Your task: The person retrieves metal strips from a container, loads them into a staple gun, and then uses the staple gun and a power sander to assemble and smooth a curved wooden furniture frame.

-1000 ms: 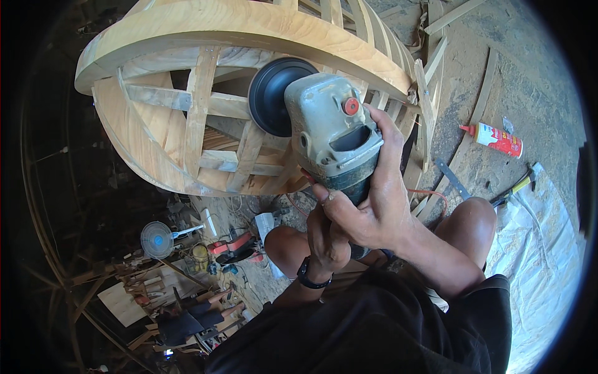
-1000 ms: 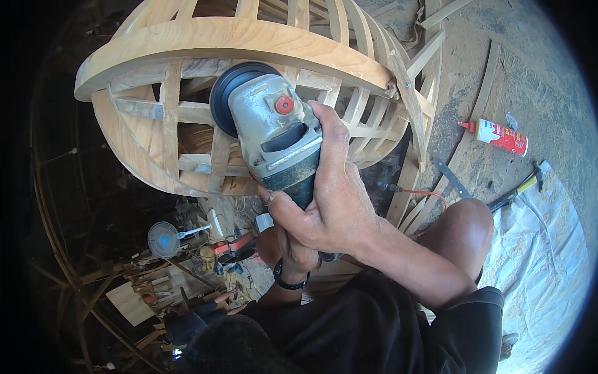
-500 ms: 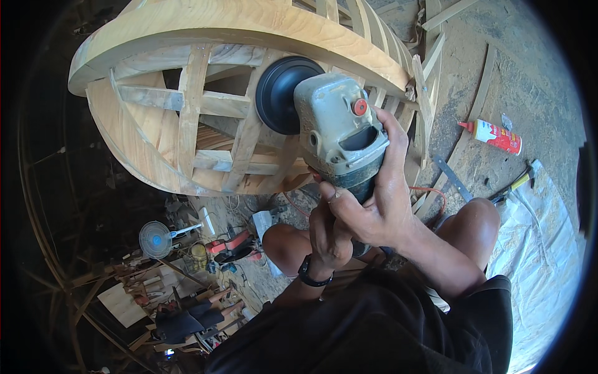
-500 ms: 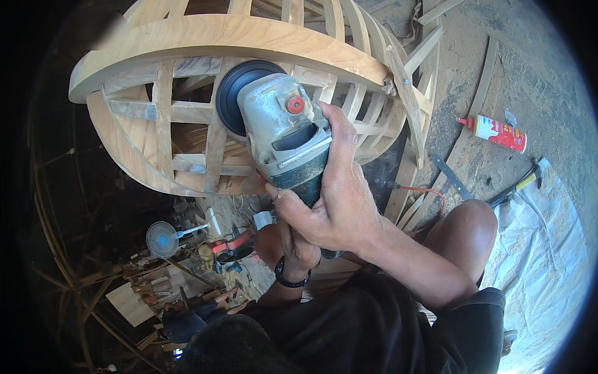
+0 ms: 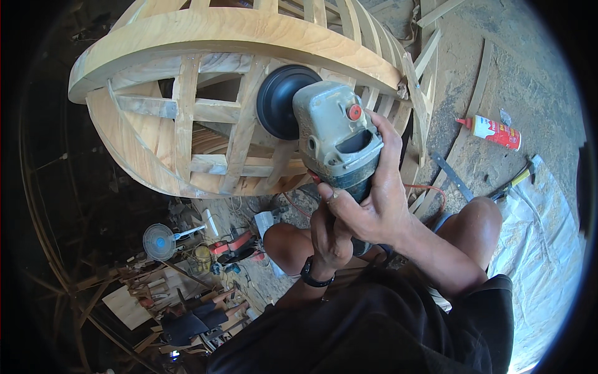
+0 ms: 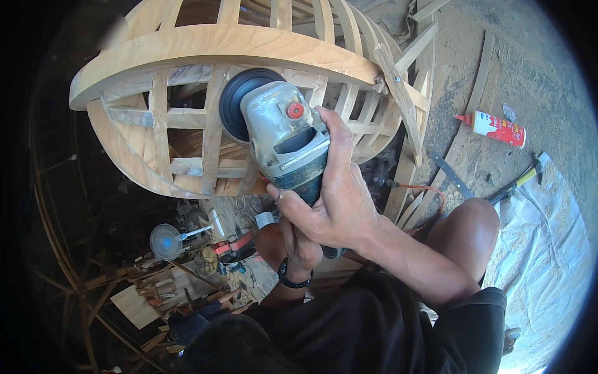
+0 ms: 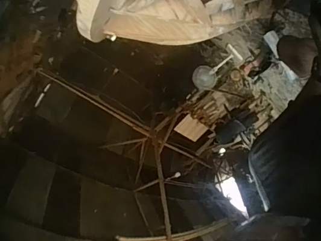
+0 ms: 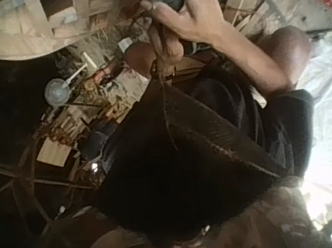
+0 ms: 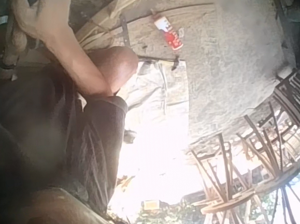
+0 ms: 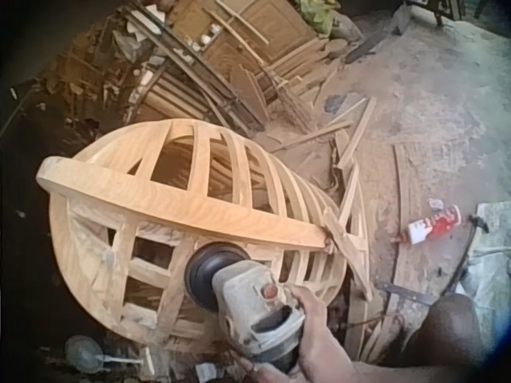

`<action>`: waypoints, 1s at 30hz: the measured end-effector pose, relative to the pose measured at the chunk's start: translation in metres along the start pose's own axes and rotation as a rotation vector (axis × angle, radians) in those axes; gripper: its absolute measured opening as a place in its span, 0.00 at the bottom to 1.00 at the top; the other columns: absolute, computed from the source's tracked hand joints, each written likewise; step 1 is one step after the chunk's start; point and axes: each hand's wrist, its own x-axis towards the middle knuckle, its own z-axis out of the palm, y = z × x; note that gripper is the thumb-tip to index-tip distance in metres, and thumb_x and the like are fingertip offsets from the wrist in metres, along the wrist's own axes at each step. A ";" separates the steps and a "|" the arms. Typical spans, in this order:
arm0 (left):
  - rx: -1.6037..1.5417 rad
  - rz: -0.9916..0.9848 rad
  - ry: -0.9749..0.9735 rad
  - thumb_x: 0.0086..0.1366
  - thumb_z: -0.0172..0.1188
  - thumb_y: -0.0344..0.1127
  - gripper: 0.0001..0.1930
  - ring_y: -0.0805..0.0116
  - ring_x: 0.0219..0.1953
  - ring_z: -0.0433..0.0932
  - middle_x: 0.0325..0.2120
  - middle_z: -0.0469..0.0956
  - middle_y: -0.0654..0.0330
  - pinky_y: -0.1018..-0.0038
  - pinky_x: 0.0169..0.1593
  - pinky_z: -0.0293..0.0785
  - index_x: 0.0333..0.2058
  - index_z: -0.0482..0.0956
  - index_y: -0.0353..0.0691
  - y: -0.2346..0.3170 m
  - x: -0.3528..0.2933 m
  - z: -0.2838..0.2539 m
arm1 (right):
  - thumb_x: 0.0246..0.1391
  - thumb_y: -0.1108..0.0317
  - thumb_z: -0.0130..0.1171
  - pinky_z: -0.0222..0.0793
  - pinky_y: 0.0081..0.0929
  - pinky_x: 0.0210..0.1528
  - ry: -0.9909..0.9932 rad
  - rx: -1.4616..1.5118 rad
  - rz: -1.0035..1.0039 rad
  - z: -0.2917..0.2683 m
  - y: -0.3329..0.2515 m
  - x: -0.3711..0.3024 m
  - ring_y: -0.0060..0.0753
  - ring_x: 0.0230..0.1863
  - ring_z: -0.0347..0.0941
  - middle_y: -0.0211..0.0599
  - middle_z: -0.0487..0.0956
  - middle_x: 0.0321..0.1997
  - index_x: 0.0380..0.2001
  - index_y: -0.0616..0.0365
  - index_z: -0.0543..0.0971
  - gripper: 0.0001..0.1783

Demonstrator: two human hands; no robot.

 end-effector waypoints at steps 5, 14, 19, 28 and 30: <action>0.188 0.104 0.212 0.66 0.46 0.44 0.25 0.49 0.47 0.77 0.46 0.75 0.43 0.62 0.49 0.73 0.51 0.69 0.27 -0.014 -0.014 0.002 | 0.45 0.67 0.62 0.54 0.36 0.62 -0.001 0.049 0.011 0.004 0.005 -0.002 0.42 0.60 0.58 0.54 0.56 0.59 0.63 0.73 0.42 0.51; 0.149 0.022 0.062 0.66 0.48 0.48 0.26 0.50 0.42 0.78 0.41 0.76 0.44 0.61 0.45 0.73 0.50 0.70 0.28 -0.022 -0.029 -0.002 | 0.41 0.64 0.65 0.60 0.39 0.58 0.045 -0.133 -0.111 0.001 0.020 -0.021 0.50 0.54 0.63 0.59 0.59 0.55 0.62 0.73 0.44 0.53; 0.100 -0.052 0.047 0.67 0.47 0.52 0.28 0.52 0.44 0.78 0.42 0.76 0.45 0.62 0.46 0.73 0.50 0.70 0.28 -0.005 -0.008 0.003 | 0.45 0.64 0.63 0.54 0.36 0.62 0.048 -0.002 -0.031 0.000 0.013 -0.008 0.41 0.59 0.58 0.53 0.56 0.58 0.63 0.73 0.44 0.51; 0.043 -0.135 0.021 0.65 0.49 0.53 0.30 0.51 0.43 0.78 0.42 0.76 0.45 0.63 0.46 0.72 0.52 0.67 0.28 -0.011 -0.014 -0.003 | 0.41 0.66 0.65 0.57 0.37 0.60 0.091 -0.216 -0.166 0.000 0.019 -0.015 0.44 0.56 0.62 0.56 0.58 0.55 0.62 0.75 0.44 0.52; 0.038 -0.117 -0.029 0.65 0.49 0.53 0.32 0.52 0.42 0.78 0.41 0.76 0.44 0.63 0.45 0.72 0.54 0.65 0.28 -0.012 -0.007 -0.003 | 0.41 0.66 0.65 0.57 0.37 0.60 0.116 -0.094 -0.102 0.001 0.025 -0.017 0.43 0.57 0.61 0.56 0.57 0.56 0.62 0.75 0.43 0.53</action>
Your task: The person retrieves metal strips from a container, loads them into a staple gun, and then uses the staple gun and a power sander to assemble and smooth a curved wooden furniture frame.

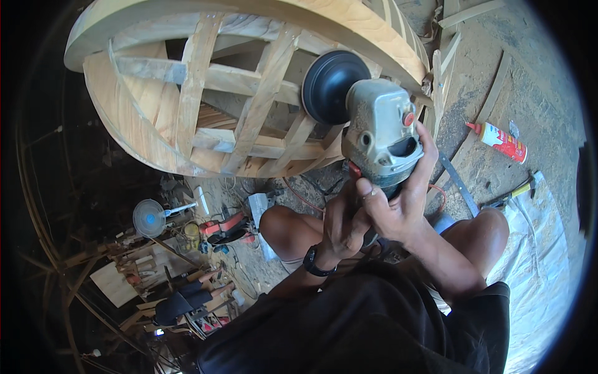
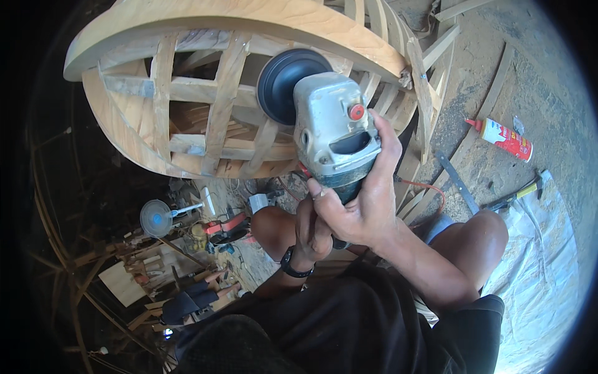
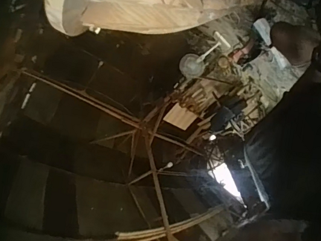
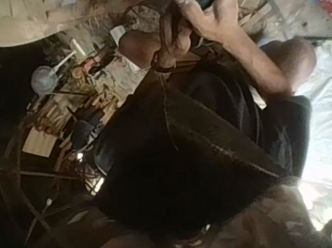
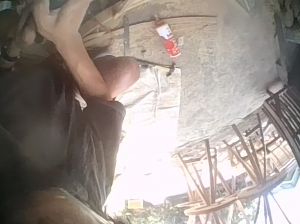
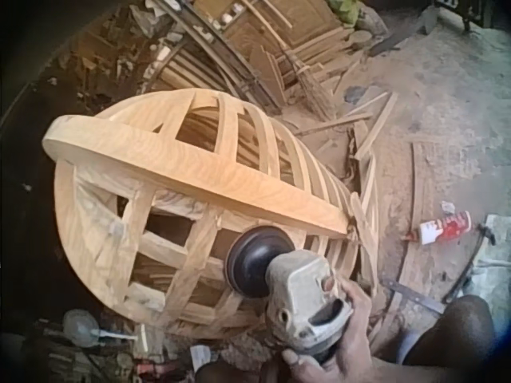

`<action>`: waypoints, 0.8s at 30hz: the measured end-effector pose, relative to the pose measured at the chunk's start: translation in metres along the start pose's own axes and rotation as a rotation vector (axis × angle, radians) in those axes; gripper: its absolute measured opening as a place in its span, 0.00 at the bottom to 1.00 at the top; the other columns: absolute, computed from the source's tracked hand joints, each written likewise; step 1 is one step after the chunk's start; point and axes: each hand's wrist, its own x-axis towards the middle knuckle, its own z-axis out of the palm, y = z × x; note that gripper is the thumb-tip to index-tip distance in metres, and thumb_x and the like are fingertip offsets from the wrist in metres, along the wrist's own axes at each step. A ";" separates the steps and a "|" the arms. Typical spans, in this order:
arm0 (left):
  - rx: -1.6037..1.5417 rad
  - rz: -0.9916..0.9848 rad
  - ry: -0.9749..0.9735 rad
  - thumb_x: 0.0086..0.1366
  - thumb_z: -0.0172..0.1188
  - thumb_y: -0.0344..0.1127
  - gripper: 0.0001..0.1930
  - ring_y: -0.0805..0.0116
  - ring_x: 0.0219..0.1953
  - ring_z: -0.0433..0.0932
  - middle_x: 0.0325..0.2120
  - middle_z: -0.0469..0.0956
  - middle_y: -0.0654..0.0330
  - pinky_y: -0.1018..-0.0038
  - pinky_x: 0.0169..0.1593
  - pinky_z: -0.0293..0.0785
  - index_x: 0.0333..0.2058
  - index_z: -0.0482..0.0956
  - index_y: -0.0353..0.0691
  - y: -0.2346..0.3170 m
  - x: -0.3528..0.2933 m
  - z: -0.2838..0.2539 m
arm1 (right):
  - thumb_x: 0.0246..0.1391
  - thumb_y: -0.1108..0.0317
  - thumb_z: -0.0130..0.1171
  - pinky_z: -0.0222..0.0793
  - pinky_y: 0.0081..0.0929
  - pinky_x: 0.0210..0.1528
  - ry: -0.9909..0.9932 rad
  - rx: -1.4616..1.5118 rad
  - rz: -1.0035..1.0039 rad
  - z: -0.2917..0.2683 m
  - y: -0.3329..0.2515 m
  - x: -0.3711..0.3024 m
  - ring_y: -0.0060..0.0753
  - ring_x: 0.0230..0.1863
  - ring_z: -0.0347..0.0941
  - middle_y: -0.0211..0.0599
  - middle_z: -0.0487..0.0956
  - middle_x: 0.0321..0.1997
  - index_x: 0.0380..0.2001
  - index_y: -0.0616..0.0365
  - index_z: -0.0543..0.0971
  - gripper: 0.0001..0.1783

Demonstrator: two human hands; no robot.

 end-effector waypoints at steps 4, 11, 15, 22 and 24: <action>-0.019 0.098 -0.031 0.64 0.49 0.55 0.35 0.51 0.44 0.78 0.43 0.76 0.44 0.64 0.47 0.73 0.57 0.61 0.27 -0.006 0.006 -0.008 | 0.41 0.65 0.65 0.56 0.38 0.61 -0.050 -0.154 -0.095 0.004 -0.002 0.008 0.45 0.58 0.59 0.57 0.56 0.57 0.62 0.76 0.43 0.53; 0.152 0.214 0.044 0.65 0.49 0.52 0.31 0.51 0.44 0.78 0.43 0.76 0.43 0.64 0.47 0.73 0.54 0.65 0.28 -0.022 -0.001 -0.020 | 0.46 0.59 0.65 0.51 0.37 0.64 0.032 -0.045 -0.078 0.023 -0.001 0.001 0.43 0.61 0.55 0.54 0.54 0.60 0.63 0.74 0.45 0.52; 0.053 0.147 -0.011 0.64 0.50 0.50 0.28 0.53 0.40 0.79 0.40 0.76 0.45 0.65 0.44 0.73 0.50 0.67 0.28 -0.020 0.000 -0.015 | 0.41 0.67 0.65 0.56 0.39 0.61 -0.031 -0.165 -0.092 0.010 -0.002 0.000 0.47 0.58 0.60 0.58 0.56 0.57 0.62 0.75 0.42 0.53; 0.039 0.210 0.016 0.65 0.46 0.51 0.30 0.50 0.44 0.78 0.43 0.76 0.42 0.62 0.46 0.74 0.52 0.66 0.26 -0.016 0.005 -0.024 | 0.42 0.64 0.66 0.53 0.38 0.63 -0.041 -0.119 -0.103 0.022 -0.010 0.009 0.47 0.60 0.57 0.57 0.55 0.58 0.62 0.75 0.43 0.54; 0.050 0.205 0.022 0.65 0.46 0.51 0.30 0.51 0.44 0.79 0.42 0.76 0.42 0.63 0.46 0.74 0.52 0.66 0.26 -0.013 0.004 -0.026 | 0.45 0.63 0.65 0.51 0.36 0.64 -0.036 -0.055 -0.106 0.025 -0.009 0.010 0.42 0.61 0.55 0.53 0.54 0.60 0.63 0.75 0.43 0.53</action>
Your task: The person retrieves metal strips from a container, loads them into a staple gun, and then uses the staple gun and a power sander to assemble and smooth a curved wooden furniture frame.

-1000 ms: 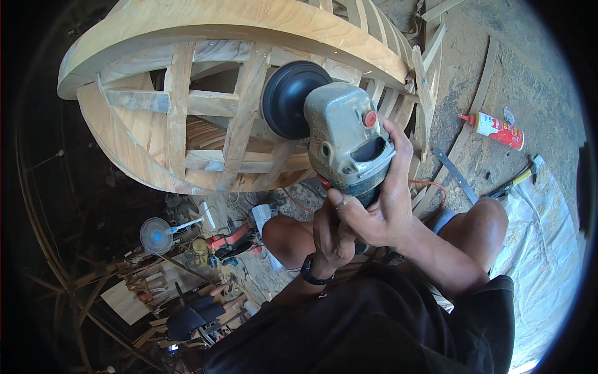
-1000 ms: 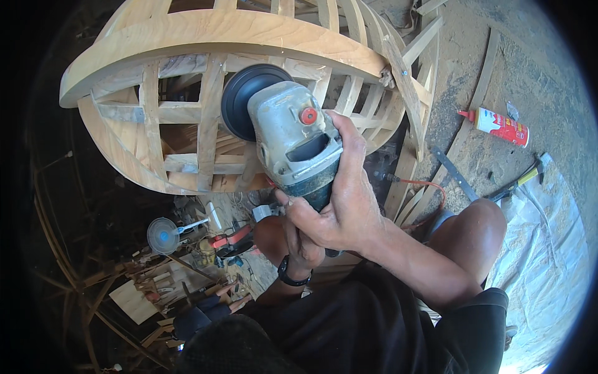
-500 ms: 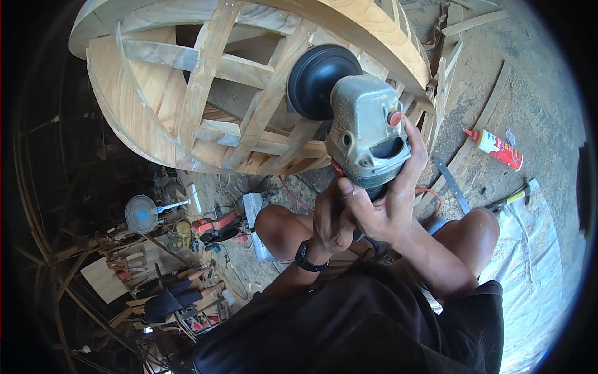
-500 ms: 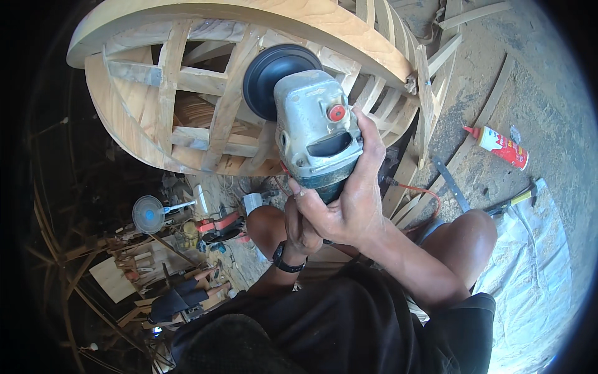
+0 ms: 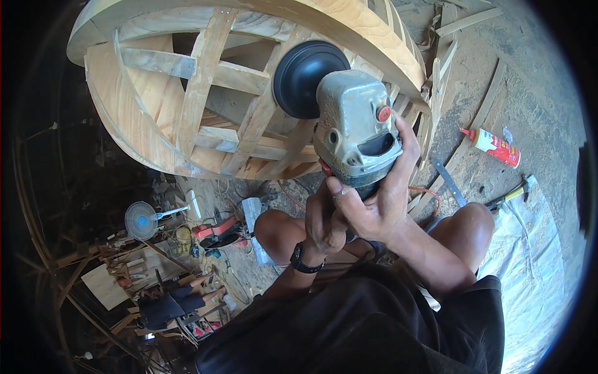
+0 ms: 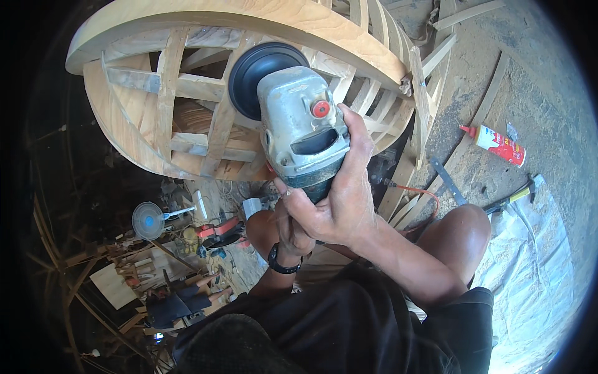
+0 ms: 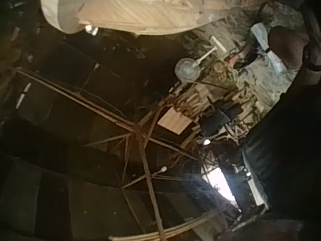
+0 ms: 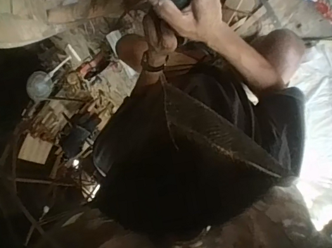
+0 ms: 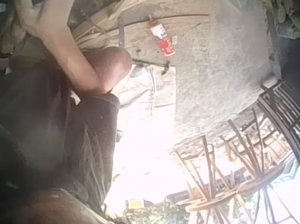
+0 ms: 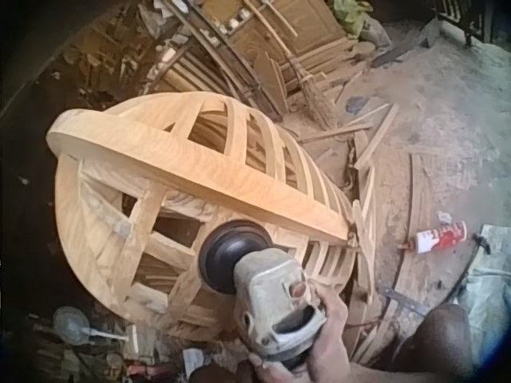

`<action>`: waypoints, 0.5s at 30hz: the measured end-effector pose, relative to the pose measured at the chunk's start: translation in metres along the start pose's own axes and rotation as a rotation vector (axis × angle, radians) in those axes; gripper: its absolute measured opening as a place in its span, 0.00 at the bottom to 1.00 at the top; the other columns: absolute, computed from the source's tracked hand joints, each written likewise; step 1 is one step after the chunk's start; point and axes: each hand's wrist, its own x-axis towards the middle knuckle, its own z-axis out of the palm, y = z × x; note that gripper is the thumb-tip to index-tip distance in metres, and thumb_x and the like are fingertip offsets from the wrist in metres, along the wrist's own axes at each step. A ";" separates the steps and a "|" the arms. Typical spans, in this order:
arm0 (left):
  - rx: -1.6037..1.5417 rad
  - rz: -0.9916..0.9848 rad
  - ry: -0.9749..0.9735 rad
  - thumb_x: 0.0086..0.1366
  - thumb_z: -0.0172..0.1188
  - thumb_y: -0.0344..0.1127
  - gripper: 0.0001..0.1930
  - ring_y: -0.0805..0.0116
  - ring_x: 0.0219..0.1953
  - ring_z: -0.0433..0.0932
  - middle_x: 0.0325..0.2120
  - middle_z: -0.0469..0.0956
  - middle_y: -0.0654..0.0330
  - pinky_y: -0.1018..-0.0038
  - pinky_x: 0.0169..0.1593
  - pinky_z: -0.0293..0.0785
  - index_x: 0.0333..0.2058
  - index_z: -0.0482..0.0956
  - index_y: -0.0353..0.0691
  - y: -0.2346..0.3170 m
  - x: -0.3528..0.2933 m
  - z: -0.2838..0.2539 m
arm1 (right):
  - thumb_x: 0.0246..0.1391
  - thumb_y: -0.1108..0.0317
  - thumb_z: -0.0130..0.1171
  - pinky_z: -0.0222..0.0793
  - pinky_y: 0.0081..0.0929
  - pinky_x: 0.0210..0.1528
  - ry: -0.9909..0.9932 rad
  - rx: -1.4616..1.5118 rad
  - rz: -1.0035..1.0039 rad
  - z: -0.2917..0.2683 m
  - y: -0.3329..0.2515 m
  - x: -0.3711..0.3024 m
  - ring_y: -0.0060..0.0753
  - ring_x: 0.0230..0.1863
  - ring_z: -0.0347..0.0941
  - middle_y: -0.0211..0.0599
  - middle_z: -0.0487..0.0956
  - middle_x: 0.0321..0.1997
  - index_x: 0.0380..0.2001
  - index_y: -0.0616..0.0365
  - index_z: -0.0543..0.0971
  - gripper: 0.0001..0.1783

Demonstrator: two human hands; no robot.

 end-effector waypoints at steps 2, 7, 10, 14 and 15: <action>0.004 -0.002 0.002 0.65 0.47 0.51 0.30 0.51 0.43 0.79 0.42 0.76 0.43 0.63 0.45 0.74 0.52 0.66 0.26 0.003 0.000 0.000 | 0.45 0.63 0.65 0.50 0.37 0.64 0.010 -0.004 0.015 0.000 -0.001 -0.002 0.42 0.61 0.55 0.53 0.54 0.60 0.63 0.75 0.43 0.53; -0.064 -0.183 -0.076 0.64 0.47 0.52 0.31 0.54 0.43 0.79 0.41 0.77 0.45 0.65 0.46 0.73 0.52 0.66 0.26 0.010 -0.004 -0.001 | 0.45 0.61 0.65 0.50 0.38 0.64 0.035 -0.057 0.058 -0.002 -0.003 -0.007 0.43 0.61 0.55 0.53 0.54 0.60 0.63 0.75 0.44 0.53; -0.052 -0.051 -0.041 0.64 0.48 0.51 0.30 0.54 0.43 0.79 0.41 0.77 0.46 0.65 0.46 0.73 0.51 0.68 0.27 0.012 0.000 -0.001 | 0.43 0.62 0.64 0.49 0.38 0.64 -0.017 -0.056 0.034 -0.004 -0.009 0.000 0.44 0.62 0.55 0.55 0.53 0.60 0.63 0.75 0.43 0.54; -0.072 0.001 -0.036 0.64 0.47 0.51 0.29 0.54 0.44 0.79 0.42 0.78 0.47 0.65 0.47 0.73 0.50 0.70 0.29 0.011 0.001 -0.001 | 0.41 0.64 0.66 0.63 0.40 0.55 -0.036 -0.001 0.021 -0.006 -0.015 0.012 0.50 0.51 0.67 0.61 0.61 0.53 0.62 0.72 0.44 0.54; -0.006 -0.008 -0.029 0.64 0.47 0.51 0.29 0.54 0.44 0.79 0.43 0.78 0.47 0.65 0.48 0.73 0.51 0.70 0.29 0.014 0.000 0.001 | 0.41 0.64 0.66 0.63 0.40 0.55 -0.033 -0.004 0.021 -0.008 -0.016 0.015 0.50 0.51 0.67 0.61 0.61 0.53 0.62 0.72 0.44 0.54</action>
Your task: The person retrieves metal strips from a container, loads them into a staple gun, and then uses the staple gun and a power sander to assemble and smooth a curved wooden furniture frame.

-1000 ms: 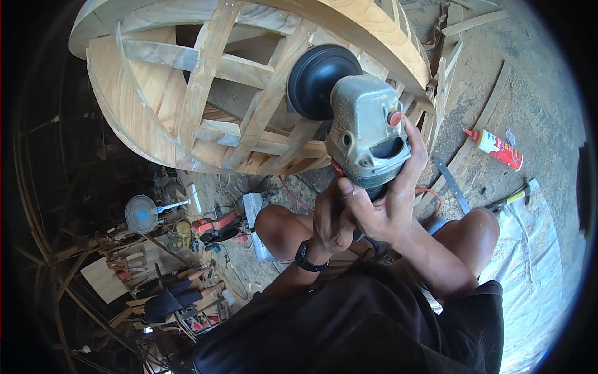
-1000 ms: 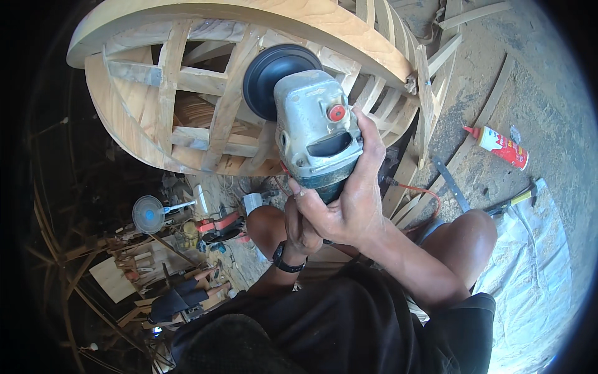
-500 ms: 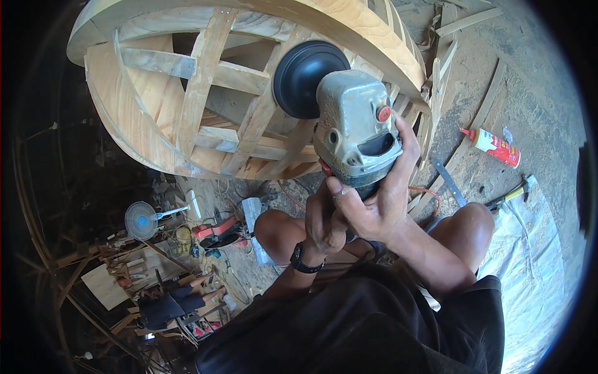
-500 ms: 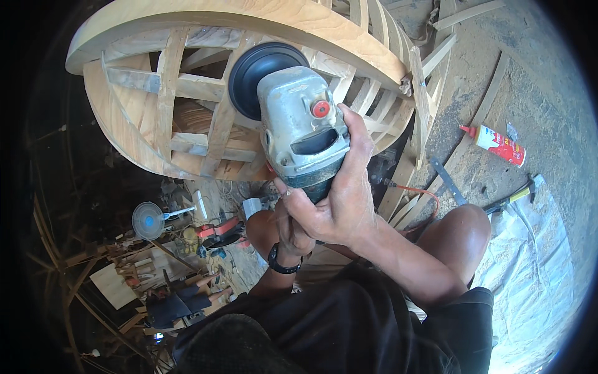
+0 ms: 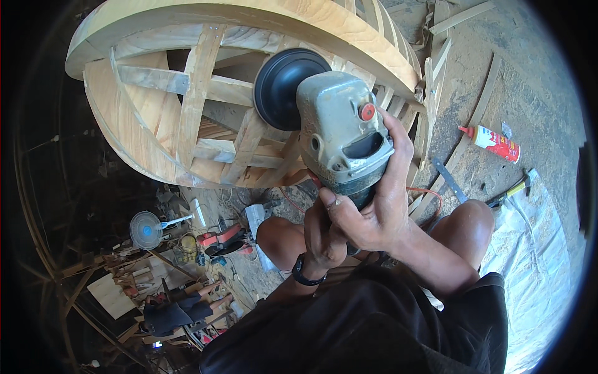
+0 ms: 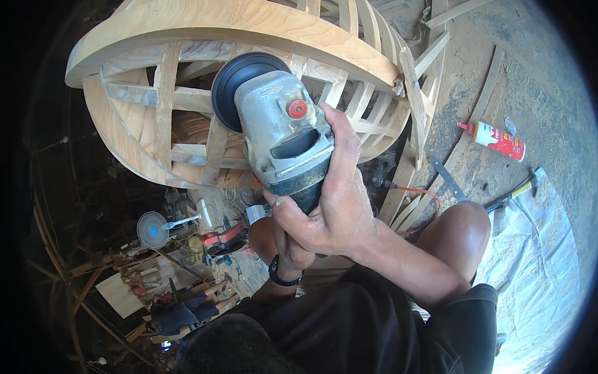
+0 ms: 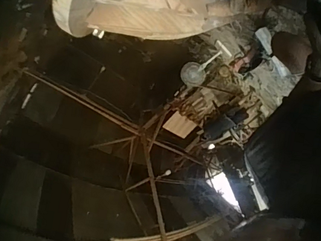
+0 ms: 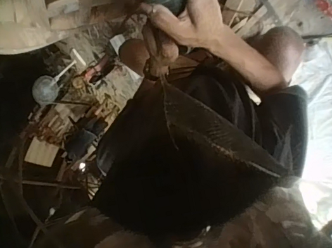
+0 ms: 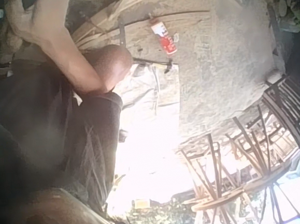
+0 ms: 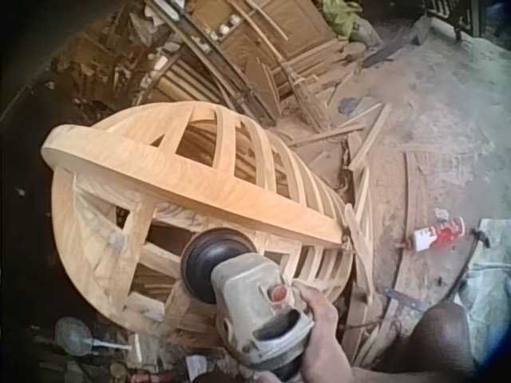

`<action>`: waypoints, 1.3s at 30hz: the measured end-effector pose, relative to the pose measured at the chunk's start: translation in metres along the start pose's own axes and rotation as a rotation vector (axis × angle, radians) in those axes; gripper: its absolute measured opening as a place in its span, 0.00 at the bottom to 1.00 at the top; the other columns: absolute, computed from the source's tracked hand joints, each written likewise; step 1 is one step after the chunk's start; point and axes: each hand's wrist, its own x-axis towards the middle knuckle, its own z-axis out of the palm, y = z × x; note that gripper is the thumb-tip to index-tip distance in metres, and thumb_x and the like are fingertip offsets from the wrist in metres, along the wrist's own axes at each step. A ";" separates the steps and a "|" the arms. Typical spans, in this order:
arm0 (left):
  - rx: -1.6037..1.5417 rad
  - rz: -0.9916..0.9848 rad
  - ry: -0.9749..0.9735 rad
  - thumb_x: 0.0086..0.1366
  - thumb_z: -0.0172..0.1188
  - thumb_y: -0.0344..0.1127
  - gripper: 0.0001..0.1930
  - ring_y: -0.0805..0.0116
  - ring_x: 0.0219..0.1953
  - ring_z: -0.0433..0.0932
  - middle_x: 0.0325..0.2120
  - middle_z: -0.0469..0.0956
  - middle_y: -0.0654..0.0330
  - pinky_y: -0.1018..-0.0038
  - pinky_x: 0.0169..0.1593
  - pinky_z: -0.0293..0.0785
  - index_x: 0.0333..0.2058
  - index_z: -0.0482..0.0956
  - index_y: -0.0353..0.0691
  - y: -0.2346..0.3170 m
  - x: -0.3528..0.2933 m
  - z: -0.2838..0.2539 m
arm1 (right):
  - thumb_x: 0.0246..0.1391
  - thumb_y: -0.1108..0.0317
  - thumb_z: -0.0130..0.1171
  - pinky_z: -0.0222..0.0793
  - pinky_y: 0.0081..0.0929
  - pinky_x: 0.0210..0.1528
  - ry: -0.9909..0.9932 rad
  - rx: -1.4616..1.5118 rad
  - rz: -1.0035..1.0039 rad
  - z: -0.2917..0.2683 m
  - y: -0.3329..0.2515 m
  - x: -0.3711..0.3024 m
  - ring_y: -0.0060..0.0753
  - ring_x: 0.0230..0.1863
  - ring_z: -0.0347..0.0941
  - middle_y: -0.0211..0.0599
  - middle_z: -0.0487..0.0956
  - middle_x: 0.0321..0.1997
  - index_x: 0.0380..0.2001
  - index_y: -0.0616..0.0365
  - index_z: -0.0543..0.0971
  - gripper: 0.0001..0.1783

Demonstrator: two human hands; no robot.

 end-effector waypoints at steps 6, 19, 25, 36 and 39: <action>-0.046 -0.086 0.098 0.66 0.46 0.50 0.29 0.52 0.44 0.78 0.44 0.77 0.46 0.63 0.48 0.73 0.53 0.68 0.28 0.018 0.001 0.017 | 0.41 0.64 0.65 0.63 0.40 0.55 -0.004 0.129 0.051 -0.007 0.006 -0.003 0.49 0.51 0.67 0.60 0.62 0.52 0.62 0.72 0.43 0.53; 0.016 -0.042 0.085 0.68 0.45 0.51 0.28 0.53 0.46 0.77 0.46 0.76 0.46 0.64 0.49 0.73 0.53 0.68 0.28 0.006 -0.001 0.021 | 0.42 0.65 0.62 0.58 0.37 0.59 -0.041 0.044 0.054 -0.015 0.004 0.001 0.44 0.55 0.62 0.55 0.59 0.55 0.63 0.73 0.43 0.52; -0.048 -0.095 0.127 0.66 0.49 0.53 0.31 0.55 0.44 0.79 0.42 0.77 0.46 0.65 0.47 0.74 0.52 0.67 0.27 0.014 0.002 0.023 | 0.44 0.63 0.62 0.52 0.36 0.63 -0.027 0.159 0.138 -0.014 0.008 -0.006 0.42 0.60 0.57 0.52 0.55 0.59 0.63 0.73 0.44 0.51; -0.092 -0.156 0.062 0.66 0.50 0.56 0.35 0.58 0.46 0.77 0.44 0.75 0.46 0.67 0.49 0.71 0.54 0.63 0.25 0.017 -0.001 0.024 | 0.43 0.65 0.63 0.63 0.37 0.55 0.024 -0.011 0.010 -0.015 0.015 -0.014 0.45 0.51 0.67 0.57 0.62 0.53 0.62 0.71 0.43 0.51; -0.062 -0.154 0.007 0.65 0.50 0.57 0.36 0.58 0.46 0.77 0.44 0.76 0.46 0.67 0.49 0.71 0.54 0.63 0.25 0.007 -0.002 0.016 | 0.45 0.62 0.63 0.53 0.37 0.63 0.010 0.123 0.132 -0.009 0.012 -0.013 0.44 0.60 0.57 0.53 0.54 0.59 0.63 0.73 0.44 0.51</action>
